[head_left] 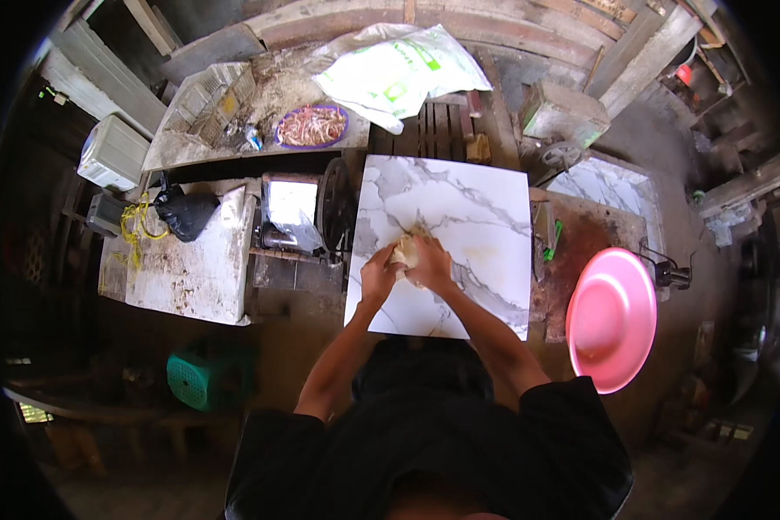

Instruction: The person kneads a piece of dough on a marble surface, places it in a pink basin, and then uses a brush to apply a liquid from a small pot to the dough.

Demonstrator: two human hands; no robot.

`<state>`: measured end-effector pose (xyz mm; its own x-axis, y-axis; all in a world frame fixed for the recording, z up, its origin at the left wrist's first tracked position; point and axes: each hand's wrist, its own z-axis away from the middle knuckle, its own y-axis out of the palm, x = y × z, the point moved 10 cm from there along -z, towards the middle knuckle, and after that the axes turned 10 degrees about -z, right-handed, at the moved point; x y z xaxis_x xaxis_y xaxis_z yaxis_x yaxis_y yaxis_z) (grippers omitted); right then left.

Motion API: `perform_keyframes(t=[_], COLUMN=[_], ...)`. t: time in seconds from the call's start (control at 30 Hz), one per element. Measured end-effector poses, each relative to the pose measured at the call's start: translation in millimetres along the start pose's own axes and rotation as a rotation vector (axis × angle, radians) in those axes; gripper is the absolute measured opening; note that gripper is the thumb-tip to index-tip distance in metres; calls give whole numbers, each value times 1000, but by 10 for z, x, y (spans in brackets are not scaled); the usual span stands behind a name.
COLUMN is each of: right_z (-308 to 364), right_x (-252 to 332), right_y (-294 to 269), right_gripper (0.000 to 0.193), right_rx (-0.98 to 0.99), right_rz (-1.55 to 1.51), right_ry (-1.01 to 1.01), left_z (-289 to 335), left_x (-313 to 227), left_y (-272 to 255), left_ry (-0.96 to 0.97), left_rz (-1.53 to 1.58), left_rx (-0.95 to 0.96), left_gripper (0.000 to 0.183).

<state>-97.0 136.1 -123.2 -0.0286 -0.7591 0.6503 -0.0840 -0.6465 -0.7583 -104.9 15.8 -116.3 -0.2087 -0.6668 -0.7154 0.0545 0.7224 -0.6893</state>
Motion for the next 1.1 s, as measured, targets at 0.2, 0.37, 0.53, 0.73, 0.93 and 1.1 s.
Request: perform_keyframes(t=[0.2,0.37,0.53,0.73,0.93,1.1], right_z=[-138,-240,-79,224,69,291], right_x=[335,753,278,665,404,192], right_y=[-519,-1135,-633,-331,-471,-552], right_gripper=[46,35,40,40,25,18], right_rx=[-138,-121,155,155,-74,-277], right_rz=[-2,142,475,160,-529,-620], right_ry=[-185,-278,-124,-400,-264,-262], left_z=[-108,-257,49,270,40,131], left_x=[-208,-488,55,106,-251,-368], left_y=[-212,-55,832,121,116,108], left_ry=[-25,-3,-279,-226,-199,-64], left_rz=[256,749,710,470,591,214], left_rx=[-88,-97,200,-45,-124,-201], left_gripper=[36,31,29,35,34,28])
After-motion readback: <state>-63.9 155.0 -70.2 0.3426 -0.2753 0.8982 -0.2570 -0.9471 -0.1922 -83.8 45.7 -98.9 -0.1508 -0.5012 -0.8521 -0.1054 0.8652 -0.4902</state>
